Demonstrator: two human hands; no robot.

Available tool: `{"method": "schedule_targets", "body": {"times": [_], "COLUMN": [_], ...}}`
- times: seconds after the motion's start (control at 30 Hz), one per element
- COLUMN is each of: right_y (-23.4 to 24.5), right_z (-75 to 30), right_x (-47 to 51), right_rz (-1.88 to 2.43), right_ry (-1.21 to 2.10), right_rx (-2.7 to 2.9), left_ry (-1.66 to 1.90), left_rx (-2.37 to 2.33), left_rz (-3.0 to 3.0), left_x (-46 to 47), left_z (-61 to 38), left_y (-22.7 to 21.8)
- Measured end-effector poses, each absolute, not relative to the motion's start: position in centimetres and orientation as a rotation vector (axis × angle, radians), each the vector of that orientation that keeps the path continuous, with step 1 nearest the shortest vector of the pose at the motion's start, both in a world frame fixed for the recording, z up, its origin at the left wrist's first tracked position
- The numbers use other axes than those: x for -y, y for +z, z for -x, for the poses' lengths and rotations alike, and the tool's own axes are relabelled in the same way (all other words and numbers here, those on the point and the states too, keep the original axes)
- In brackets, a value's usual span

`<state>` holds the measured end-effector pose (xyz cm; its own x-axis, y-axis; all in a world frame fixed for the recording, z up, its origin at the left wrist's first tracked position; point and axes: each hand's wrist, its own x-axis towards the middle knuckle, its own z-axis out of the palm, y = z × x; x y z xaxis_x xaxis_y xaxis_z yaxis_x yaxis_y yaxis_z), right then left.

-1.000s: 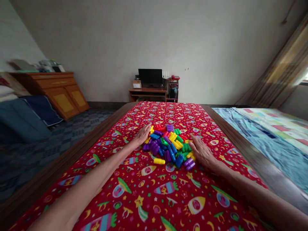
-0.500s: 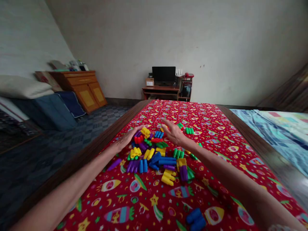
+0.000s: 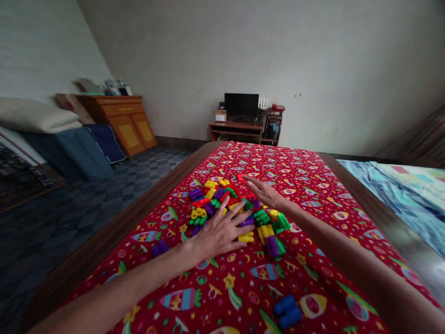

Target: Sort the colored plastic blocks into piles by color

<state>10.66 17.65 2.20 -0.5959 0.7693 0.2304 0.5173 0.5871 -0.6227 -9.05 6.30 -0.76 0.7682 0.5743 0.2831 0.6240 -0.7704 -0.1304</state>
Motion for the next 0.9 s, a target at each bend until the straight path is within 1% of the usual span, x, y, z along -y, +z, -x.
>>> {"method": "schedule_targets", "body": {"times": [0.07,0.13,0.27,0.4,0.47,0.53,0.63,0.73,0.8,0.9], "right_y": [2.3,1.6,-0.5,-1.8,-2.0,-2.0,-1.5,-0.6,0.0,0.7], "right_z": [-14.2,-17.7,-21.5,-19.2,-16.4,-13.0,-9.3,-9.5,-12.2,-17.6], "right_x": [-15.6,-12.6,-6.2,-5.0,-6.9,-9.9,-14.4,-16.9,-16.3,-11.4], "right_rz": [1.076,0.996,0.867,0.796,0.796,0.767,0.728,0.783,0.834,0.835], "right_ry": [0.595,0.578,0.459,0.370,0.298,0.210,0.072,0.040,0.087,0.259], "right_rx": [2.416,2.589,2.830,2.890,2.856,2.826,2.755,2.672,2.597,2.571], "left_ry": [-0.369,-0.391,-0.477,-0.605,-0.604,-0.629,-0.713,-0.841,-0.979,-1.176], "left_rx": [1.078,1.171,1.358,1.630,1.691,1.738,1.744,1.677,1.682,1.767], "left_rz": [2.682,2.657,2.621,2.513,2.494,2.463,2.436,2.495,2.509,2.464], "left_x": [-7.9,-8.4,-5.5,-1.4,-0.9,-1.8,-5.3,-8.7,-9.9,-10.5], "left_z": [10.5,12.7,18.4,23.1,23.8,23.1,20.8,19.3,19.4,20.8], "left_y": [-0.5,-0.2,-0.9,-4.4,-5.9,-6.5,-5.6,-3.7,-2.6,-2.2]}}
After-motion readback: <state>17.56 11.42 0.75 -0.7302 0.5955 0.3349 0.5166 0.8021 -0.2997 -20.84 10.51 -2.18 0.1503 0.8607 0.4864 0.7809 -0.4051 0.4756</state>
